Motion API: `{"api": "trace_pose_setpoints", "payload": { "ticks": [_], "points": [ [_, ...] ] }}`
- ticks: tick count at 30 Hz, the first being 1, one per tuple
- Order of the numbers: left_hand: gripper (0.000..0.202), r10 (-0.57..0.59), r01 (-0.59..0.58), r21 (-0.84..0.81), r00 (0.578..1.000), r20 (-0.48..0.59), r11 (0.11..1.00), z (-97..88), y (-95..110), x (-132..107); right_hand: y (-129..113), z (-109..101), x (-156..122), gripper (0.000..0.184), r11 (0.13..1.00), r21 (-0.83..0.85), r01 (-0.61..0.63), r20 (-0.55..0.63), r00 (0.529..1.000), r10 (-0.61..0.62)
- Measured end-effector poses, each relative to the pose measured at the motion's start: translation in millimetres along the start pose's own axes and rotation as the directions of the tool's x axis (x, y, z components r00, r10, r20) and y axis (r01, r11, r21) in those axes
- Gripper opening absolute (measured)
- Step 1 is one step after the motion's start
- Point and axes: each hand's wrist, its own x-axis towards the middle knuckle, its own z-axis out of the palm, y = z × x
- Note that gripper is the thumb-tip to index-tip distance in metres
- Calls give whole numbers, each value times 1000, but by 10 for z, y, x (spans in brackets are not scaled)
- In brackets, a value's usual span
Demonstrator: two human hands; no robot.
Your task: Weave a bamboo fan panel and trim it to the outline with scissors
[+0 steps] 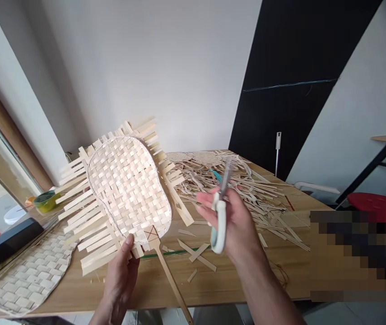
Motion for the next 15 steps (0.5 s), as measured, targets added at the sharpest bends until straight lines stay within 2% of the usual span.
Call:
{"api": "trace_pose_setpoints", "payload": {
  "ticks": [3, 5, 8, 15],
  "points": [
    [27, -15, 15, 25, 1000, 4, 1000, -9, -11, -9, 24, 72, 109, 51, 992, -30, -124, 151, 980, 127],
    [24, -26, 25, 34, 1000, 6, 999, -4, -21, -19, 86, 157, 101, 53, 993, -5, -121, 191, 974, 120],
    [21, -66, 65, 59, 998, 11, 996, 7, -32, -31, 150, 247, 53, 51, 992, 85, -95, 183, 980, 78],
    [23, -88, 88, 53, 996, -2, 995, 33, -58, -54, 160, 307, 45, 54, 962, 243, -128, 139, 986, 96]
  ]
}}
